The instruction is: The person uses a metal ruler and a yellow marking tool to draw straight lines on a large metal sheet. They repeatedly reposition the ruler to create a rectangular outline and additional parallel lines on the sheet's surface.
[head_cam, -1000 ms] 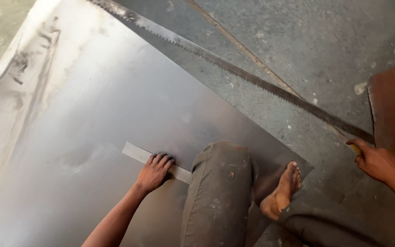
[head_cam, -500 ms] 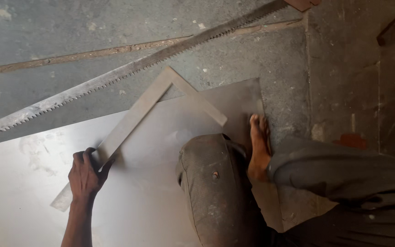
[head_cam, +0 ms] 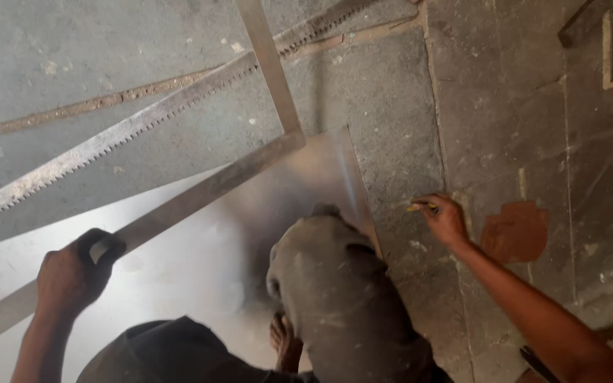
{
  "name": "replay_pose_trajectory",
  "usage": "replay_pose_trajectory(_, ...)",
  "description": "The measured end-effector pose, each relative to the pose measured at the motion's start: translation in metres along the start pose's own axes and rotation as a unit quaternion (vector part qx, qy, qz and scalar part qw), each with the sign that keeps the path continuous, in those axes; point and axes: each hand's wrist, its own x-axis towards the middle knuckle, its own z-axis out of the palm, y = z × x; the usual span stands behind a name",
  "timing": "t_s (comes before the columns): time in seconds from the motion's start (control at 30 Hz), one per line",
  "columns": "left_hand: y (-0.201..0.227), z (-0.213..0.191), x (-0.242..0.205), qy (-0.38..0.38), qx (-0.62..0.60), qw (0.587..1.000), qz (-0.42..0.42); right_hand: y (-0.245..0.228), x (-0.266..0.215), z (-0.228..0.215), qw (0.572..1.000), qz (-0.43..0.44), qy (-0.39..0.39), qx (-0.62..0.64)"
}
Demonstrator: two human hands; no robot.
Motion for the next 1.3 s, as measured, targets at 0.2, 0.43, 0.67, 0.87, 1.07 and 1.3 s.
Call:
replay_pose_trajectory(0.2,0.073,0.032,0.010,0.060,0.005,0.997,0.053,0.034,-0.008,0.041,1.000,-0.023,-0.018,-0.007)
replay_pose_trajectory(0.43,0.107,0.145,0.037,0.014,-0.076,0.991,0.107,0.046,-0.012,0.017,0.989,0.128,-0.067,0.043)
replay_pose_trajectory(0.67,0.078,0.158,0.055,0.010,-0.073,0.983,0.167,0.015,0.011,0.041,0.986,-0.097,0.125,0.048)
replay_pose_trajectory(0.87,0.103,0.142,0.046,0.022,-0.046,0.983,0.176,0.007,0.021,0.059,0.973,-0.160,0.157,0.052)
replay_pose_trajectory(1.07,0.091,0.168,0.029,0.013,-0.114,0.981,0.154,0.007,0.011,0.055,0.978,-0.136,0.144,0.059)
replay_pose_trajectory(1.3,0.096,0.195,-0.017,0.100,-0.108,0.968,0.202,0.019,-0.023,0.078,0.980,-0.138,0.117,0.082)
